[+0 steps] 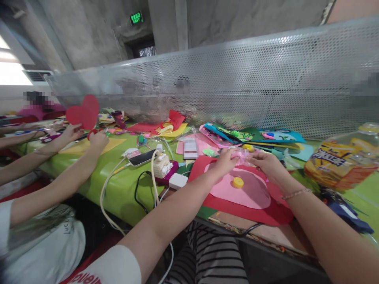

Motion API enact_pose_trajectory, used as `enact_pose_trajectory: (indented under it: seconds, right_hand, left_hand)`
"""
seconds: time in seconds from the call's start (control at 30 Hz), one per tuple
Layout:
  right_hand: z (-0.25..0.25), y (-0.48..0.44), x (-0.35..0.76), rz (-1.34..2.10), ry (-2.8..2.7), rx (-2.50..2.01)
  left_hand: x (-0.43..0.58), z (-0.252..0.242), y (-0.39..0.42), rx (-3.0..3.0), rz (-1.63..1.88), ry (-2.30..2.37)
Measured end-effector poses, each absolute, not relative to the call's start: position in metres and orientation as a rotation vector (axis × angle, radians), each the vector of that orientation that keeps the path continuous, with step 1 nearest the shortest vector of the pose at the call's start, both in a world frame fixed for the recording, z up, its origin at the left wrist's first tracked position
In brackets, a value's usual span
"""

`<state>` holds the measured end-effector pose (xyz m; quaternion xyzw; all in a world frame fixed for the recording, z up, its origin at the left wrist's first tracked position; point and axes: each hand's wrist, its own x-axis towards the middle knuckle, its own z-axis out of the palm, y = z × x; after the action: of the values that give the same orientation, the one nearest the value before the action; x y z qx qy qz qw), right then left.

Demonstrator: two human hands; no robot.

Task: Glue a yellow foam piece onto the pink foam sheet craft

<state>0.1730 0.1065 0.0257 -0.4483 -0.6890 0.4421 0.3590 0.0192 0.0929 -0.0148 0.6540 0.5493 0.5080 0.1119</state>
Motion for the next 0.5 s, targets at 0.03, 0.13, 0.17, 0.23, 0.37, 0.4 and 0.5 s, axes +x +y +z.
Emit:
enact_pose_trajectory:
  seconds: [0.03, 0.13, 0.17, 0.23, 0.37, 0.4, 0.5]
  right_hand:
    - [0.025, 0.106, 0.173, 1.138, -1.769, -1.159]
    - [0.022, 0.108, 0.17, 1.074, -1.78, -1.142]
    - [0.02, 0.109, 0.169, 1.051, -1.797, -1.127]
    - [0.016, 0.111, 0.167, 1.027, -1.835, -1.087]
    - [0.014, 0.111, 0.165, 1.006, -1.855, -1.045]
    - [0.014, 0.11, 0.165, 0.991, -1.861, -1.042]
    - [0.014, 0.111, 0.165, 0.9, -1.918, -1.027]
  left_hand:
    - [0.019, -0.014, 0.091, 1.93, 1.526, 1.697]
    - [0.021, -0.009, 0.086, 1.931, 1.606, 1.857]
    - [0.022, -0.008, 0.085, 1.943, 1.619, 1.847]
    - [0.023, -0.007, 0.085, 1.985, 1.654, 1.78]
    - [0.025, -0.008, 0.086, 2.024, 1.77, 1.731]
    - [0.025, -0.008, 0.086, 2.024, 1.772, 1.749]
    - [0.026, -0.01, 0.085, 2.071, 1.662, 1.779]
